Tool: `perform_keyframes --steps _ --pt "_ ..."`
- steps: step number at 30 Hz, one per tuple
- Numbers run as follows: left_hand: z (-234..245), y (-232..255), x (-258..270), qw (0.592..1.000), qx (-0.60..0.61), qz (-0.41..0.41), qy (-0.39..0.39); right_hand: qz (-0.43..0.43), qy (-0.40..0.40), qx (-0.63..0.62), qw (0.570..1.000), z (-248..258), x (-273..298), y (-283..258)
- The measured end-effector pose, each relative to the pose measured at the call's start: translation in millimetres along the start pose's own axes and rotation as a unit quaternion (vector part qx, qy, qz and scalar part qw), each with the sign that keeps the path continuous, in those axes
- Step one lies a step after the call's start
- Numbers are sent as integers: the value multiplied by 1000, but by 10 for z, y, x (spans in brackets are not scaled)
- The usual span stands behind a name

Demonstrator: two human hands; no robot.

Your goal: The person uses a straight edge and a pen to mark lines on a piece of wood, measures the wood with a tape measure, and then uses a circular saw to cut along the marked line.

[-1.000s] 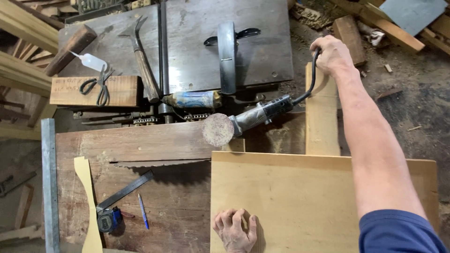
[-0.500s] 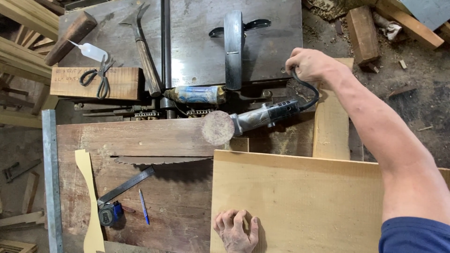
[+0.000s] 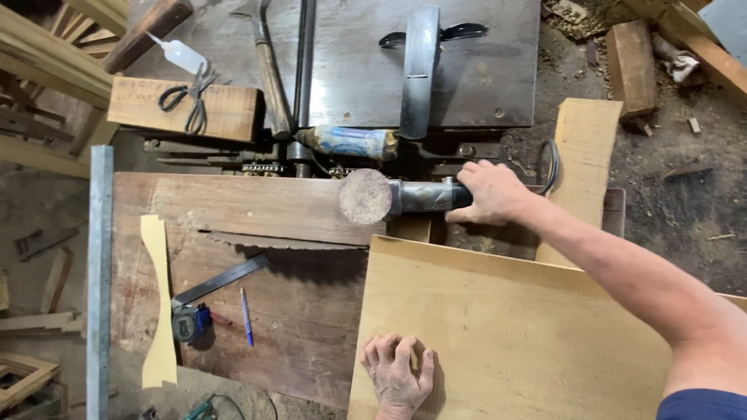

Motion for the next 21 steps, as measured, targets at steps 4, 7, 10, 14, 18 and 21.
perform_keyframes --steps 4,7,10,14,18,21 --pt "4 4 16 1000 -2 -5 -1 77 40 -86 992 -13 -346 -266" --pt "-53 -55 78 1000 0 0 -9 149 62 -101 982 -135 -823 -468" --pt "-159 -142 119 999 -4 13 -37 231 184 -84 952 -209 -1207 -757" --pt "-195 -143 139 999 -33 6 -9 182 253 -24 950 -255 -1222 -1248" --pt "-166 -112 134 999 -40 3 30 164 386 -77 905 -195 -300 -1570" --pt "-154 -143 164 995 -60 -36 69 91 389 -75 914 -503 960 -1388"
Point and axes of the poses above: each hand's wrist, its own x-axis away from the middle knuckle, its own z-axis out of the back of the hand, y = z × x, the point moved 6 cm from there along -x, towards the middle knuckle, and after that the axes turned 8 degrees about z, right-handed, at the moved point
